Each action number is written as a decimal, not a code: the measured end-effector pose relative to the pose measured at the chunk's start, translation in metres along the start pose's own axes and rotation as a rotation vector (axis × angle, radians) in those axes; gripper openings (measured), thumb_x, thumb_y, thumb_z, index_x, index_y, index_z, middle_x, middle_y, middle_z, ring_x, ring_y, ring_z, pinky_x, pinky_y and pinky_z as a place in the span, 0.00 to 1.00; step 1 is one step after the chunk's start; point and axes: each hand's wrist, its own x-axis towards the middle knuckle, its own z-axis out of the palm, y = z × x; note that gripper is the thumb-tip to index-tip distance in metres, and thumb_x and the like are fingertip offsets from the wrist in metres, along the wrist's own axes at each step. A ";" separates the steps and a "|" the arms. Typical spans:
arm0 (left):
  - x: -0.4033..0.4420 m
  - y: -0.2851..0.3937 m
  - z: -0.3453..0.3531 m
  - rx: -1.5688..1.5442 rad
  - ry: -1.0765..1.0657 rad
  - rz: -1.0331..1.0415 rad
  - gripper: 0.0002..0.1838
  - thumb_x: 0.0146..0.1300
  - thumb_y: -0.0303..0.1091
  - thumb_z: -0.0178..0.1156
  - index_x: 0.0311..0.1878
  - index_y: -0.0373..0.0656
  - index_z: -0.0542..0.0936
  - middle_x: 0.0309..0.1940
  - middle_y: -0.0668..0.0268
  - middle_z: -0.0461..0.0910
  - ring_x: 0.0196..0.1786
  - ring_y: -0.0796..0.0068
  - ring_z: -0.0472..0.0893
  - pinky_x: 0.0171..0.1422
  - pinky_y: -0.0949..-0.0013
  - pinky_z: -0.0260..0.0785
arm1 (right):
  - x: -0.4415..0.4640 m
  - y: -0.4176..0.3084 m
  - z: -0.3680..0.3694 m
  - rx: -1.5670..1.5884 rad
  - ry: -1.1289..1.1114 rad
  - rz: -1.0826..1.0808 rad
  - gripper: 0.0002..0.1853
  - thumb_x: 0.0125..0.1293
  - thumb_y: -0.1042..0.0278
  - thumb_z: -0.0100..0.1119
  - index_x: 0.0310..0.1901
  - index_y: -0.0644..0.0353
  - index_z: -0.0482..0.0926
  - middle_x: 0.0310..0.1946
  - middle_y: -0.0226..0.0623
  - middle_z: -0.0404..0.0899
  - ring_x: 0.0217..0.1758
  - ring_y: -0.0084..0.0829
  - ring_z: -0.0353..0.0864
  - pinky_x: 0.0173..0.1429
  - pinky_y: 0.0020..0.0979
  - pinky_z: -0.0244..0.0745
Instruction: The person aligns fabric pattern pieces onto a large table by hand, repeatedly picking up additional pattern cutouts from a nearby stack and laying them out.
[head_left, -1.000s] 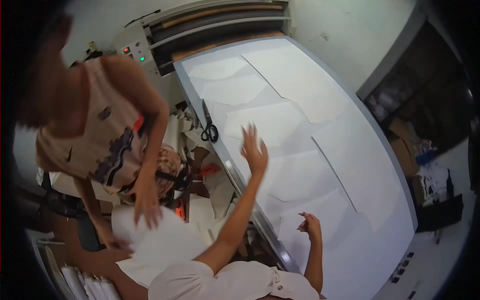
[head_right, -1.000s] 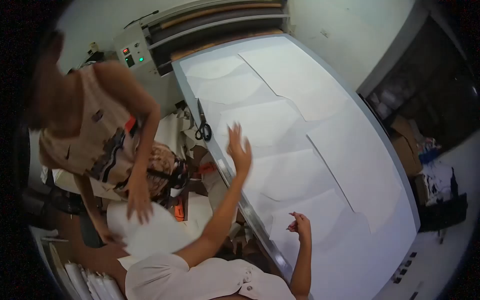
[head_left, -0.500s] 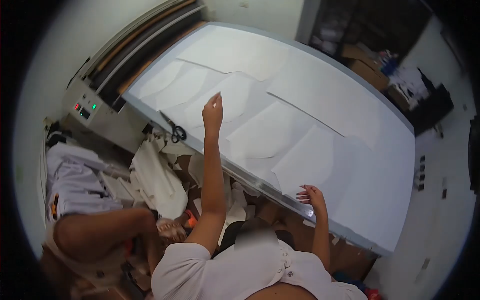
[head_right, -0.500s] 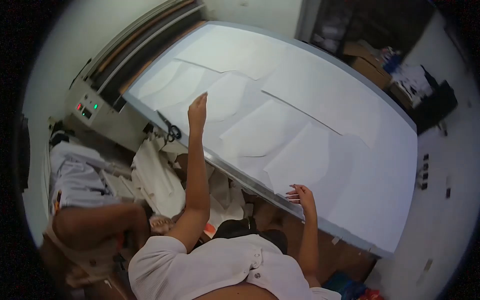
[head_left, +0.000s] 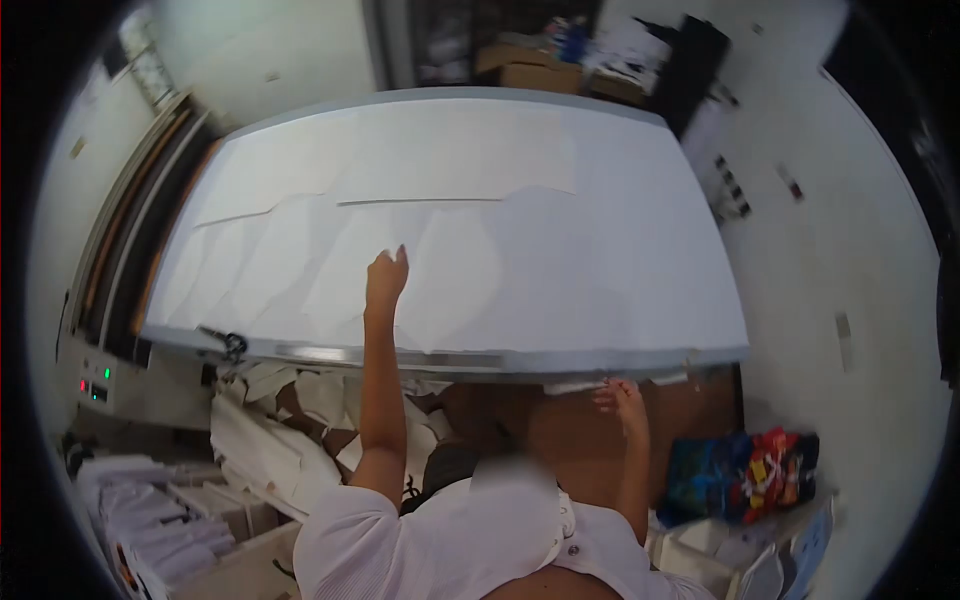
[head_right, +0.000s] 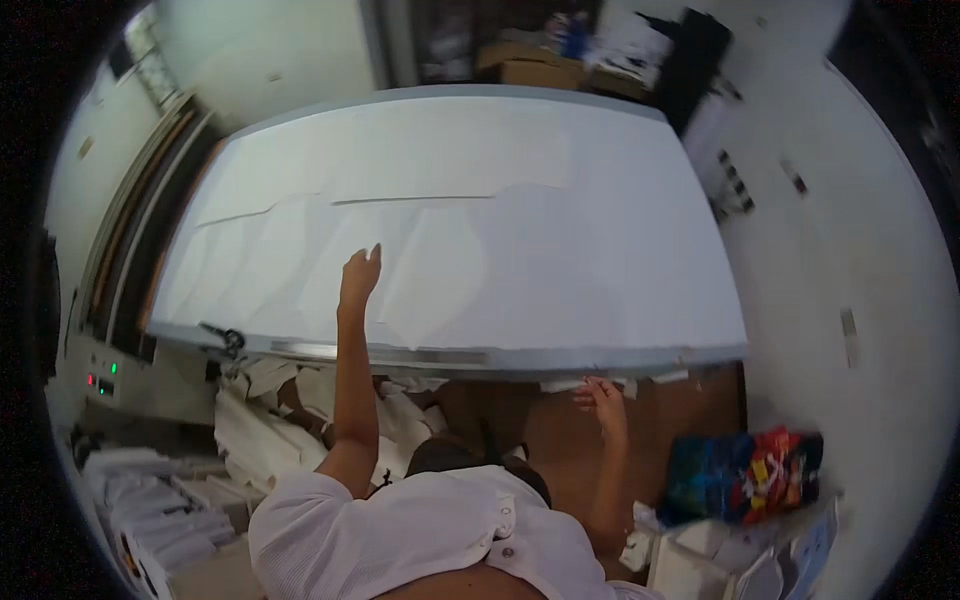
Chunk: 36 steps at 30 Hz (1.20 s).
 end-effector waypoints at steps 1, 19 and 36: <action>0.000 0.002 0.035 0.117 -0.013 -0.047 0.24 0.62 0.45 0.44 0.36 0.28 0.74 0.34 0.46 0.78 0.38 0.50 0.78 0.44 0.59 0.70 | -0.011 0.007 -0.026 0.025 0.050 0.007 0.14 0.65 0.62 0.48 0.46 0.62 0.73 0.33 0.39 0.78 0.30 0.26 0.78 0.31 0.20 0.71; -0.410 0.453 0.449 0.521 -1.404 1.659 0.27 0.61 0.52 0.43 0.35 0.32 0.78 0.32 0.48 0.79 0.35 0.48 0.77 0.43 0.57 0.69 | -0.224 0.118 -0.354 0.744 1.086 -0.147 0.14 0.63 0.65 0.46 0.47 0.62 0.72 0.37 0.42 0.79 0.34 0.31 0.80 0.38 0.24 0.73; -0.794 0.613 0.586 0.230 -2.002 2.444 0.22 0.60 0.47 0.46 0.43 0.36 0.76 0.41 0.54 0.78 0.40 0.50 0.75 0.47 0.60 0.66 | -0.249 0.137 -0.551 0.400 1.387 -0.005 0.13 0.62 0.62 0.48 0.41 0.61 0.75 0.33 0.32 0.78 0.32 0.23 0.75 0.37 0.22 0.69</action>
